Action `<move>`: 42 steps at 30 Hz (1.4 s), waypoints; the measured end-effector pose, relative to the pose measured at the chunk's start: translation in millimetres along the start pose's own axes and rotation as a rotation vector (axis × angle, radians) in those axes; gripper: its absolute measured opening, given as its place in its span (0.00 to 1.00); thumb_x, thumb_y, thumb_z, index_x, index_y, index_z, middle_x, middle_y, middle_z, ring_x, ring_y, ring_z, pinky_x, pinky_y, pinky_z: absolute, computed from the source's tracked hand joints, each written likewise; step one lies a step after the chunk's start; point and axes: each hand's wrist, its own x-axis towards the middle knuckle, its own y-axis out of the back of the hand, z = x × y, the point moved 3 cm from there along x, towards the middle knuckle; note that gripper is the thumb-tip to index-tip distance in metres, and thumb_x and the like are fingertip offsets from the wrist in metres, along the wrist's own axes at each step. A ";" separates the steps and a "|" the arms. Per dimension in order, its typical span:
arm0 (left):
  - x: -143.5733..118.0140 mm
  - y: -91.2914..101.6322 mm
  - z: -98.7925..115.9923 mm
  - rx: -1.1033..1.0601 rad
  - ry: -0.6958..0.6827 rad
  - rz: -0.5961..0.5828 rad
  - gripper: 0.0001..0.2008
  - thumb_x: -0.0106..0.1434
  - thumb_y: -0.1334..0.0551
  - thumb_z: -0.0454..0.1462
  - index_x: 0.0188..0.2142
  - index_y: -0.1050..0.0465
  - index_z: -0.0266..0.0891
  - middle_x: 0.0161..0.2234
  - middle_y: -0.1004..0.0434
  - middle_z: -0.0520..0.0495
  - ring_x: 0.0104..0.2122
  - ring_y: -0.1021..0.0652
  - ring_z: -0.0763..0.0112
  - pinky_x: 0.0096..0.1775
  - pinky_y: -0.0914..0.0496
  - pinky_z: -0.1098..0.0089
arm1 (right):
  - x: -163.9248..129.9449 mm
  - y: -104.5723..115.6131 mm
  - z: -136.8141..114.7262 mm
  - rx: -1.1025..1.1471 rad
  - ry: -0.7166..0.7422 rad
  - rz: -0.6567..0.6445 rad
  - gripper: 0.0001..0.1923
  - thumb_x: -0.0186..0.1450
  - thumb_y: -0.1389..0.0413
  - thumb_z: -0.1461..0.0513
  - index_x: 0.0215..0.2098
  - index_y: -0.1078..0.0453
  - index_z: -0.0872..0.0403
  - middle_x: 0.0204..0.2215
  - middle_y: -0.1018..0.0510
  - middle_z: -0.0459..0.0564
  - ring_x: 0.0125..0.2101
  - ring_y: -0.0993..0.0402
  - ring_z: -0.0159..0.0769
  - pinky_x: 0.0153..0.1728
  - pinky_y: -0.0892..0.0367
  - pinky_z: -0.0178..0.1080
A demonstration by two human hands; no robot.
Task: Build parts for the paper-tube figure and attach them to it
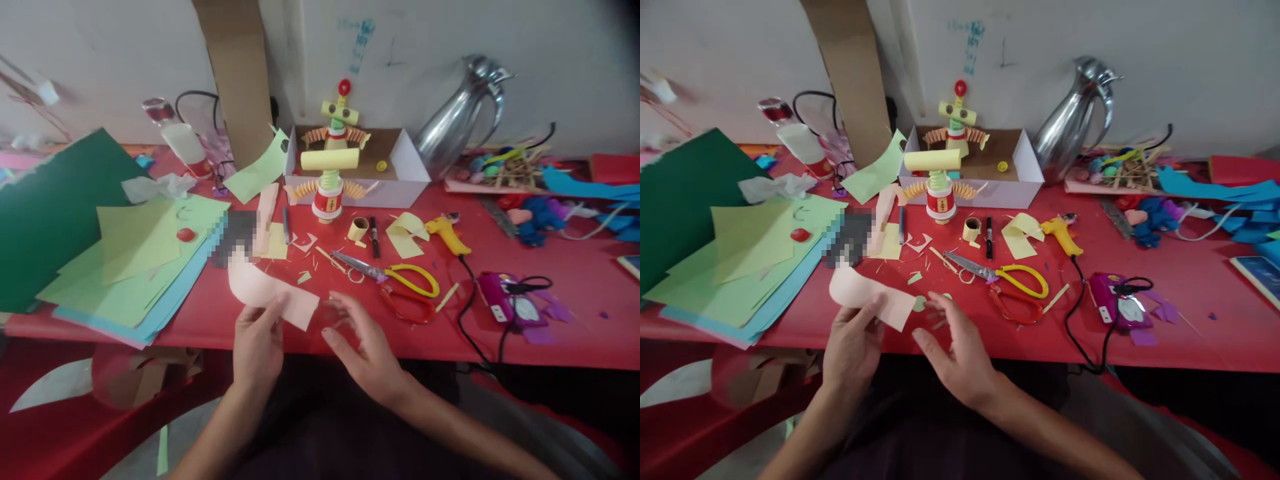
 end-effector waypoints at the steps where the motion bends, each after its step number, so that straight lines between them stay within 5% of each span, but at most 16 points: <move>1: -5.7 -0.1 0.1 0.012 0.003 -0.011 0.14 0.46 0.24 0.36 0.33 0.20 0.41 0.34 0.16 0.49 0.36 0.19 0.67 0.42 0.25 0.69 | 3.2 -5.2 -3.5 0.143 -0.072 -0.035 0.21 0.69 0.44 0.54 0.58 0.38 0.49 0.48 0.24 0.53 0.45 0.25 0.39 0.46 0.28 0.42; 5: -20.1 6.6 6.7 0.138 -0.020 -0.120 0.13 0.46 0.25 0.37 0.33 0.20 0.41 0.26 0.20 0.50 0.28 0.21 0.68 0.34 0.25 0.70 | 16.9 -10.9 -10.2 0.386 -0.230 -0.142 0.13 0.66 0.42 0.51 0.34 0.31 0.52 0.26 0.26 0.43 0.28 0.27 0.31 0.32 0.31 0.34; 8: -22.4 14.5 10.3 0.286 0.011 -0.200 0.16 0.46 0.26 0.38 0.37 0.20 0.40 0.19 0.28 0.53 0.20 0.29 0.73 0.25 0.30 0.72 | 23.9 -1.5 -7.7 0.416 -0.299 -0.196 0.16 0.63 0.39 0.49 0.32 0.31 0.53 0.22 0.28 0.41 0.23 0.32 0.28 0.27 0.35 0.32; 13: -19.4 17.3 7.2 0.403 0.049 -0.242 0.28 0.48 0.27 0.39 0.51 0.23 0.42 0.21 0.27 0.54 0.25 0.25 0.69 0.32 0.27 0.71 | 29.6 19.6 -3.4 0.333 -0.342 -0.313 0.17 0.61 0.39 0.48 0.32 0.30 0.54 0.20 0.27 0.41 0.20 0.33 0.27 0.25 0.35 0.33; 18: -13.5 13.0 11.0 0.581 -0.231 -0.204 0.20 0.56 0.31 0.38 0.49 0.23 0.41 0.23 0.24 0.53 0.27 0.26 0.73 0.38 0.28 0.73 | 29.2 91.1 8.5 -0.438 -0.060 0.147 0.08 0.67 0.47 0.60 0.41 0.28 0.51 0.38 0.21 0.51 0.39 0.24 0.41 0.44 0.29 0.45; 21: -4.9 15.5 9.9 0.479 -0.252 -0.097 0.21 0.57 0.31 0.39 0.50 0.24 0.41 0.25 0.22 0.53 0.26 0.26 0.74 0.34 0.29 0.74 | 24.2 122.0 32.8 -0.854 -0.010 0.077 0.22 0.60 0.48 0.69 0.52 0.31 0.55 0.49 0.25 0.58 0.52 0.31 0.52 0.54 0.35 0.54; 24: 9.3 15.2 2.1 0.386 -0.190 -0.038 0.15 0.53 0.29 0.41 0.40 0.20 0.37 0.26 0.21 0.51 0.26 0.24 0.73 0.34 0.27 0.73 | 24.5 133.5 56.1 -0.976 -0.006 -0.043 0.30 0.56 0.50 0.73 0.57 0.35 0.58 0.51 0.27 0.60 0.54 0.32 0.51 0.56 0.36 0.53; 27: 25.6 9.6 -8.5 0.348 -0.107 0.013 0.14 0.50 0.27 0.43 0.31 0.20 0.34 0.27 0.19 0.46 0.29 0.21 0.68 0.37 0.26 0.69 | 30.7 136.5 64.5 -0.952 -0.016 -0.077 0.32 0.55 0.51 0.73 0.58 0.35 0.57 0.53 0.26 0.59 0.54 0.30 0.47 0.55 0.33 0.49; 32: 45.1 -13.6 -15.3 0.208 -0.065 0.045 0.15 0.47 0.26 0.42 0.31 0.20 0.33 0.30 0.17 0.43 0.32 0.19 0.64 0.41 0.24 0.65 | 33.2 141.0 54.2 -0.867 -0.019 -0.055 0.36 0.55 0.51 0.72 0.62 0.37 0.50 0.55 0.25 0.55 0.55 0.28 0.47 0.54 0.31 0.51; 42: 50.0 -46.7 -10.3 0.009 -0.091 0.172 0.15 0.45 0.25 0.37 0.33 0.20 0.36 0.37 0.17 0.42 0.40 0.19 0.62 0.40 0.25 0.67 | 19.2 121.3 36.8 -0.295 -0.085 -0.224 0.39 0.61 0.37 0.55 0.67 0.45 0.47 0.63 0.33 0.57 0.61 0.35 0.49 0.58 0.35 0.51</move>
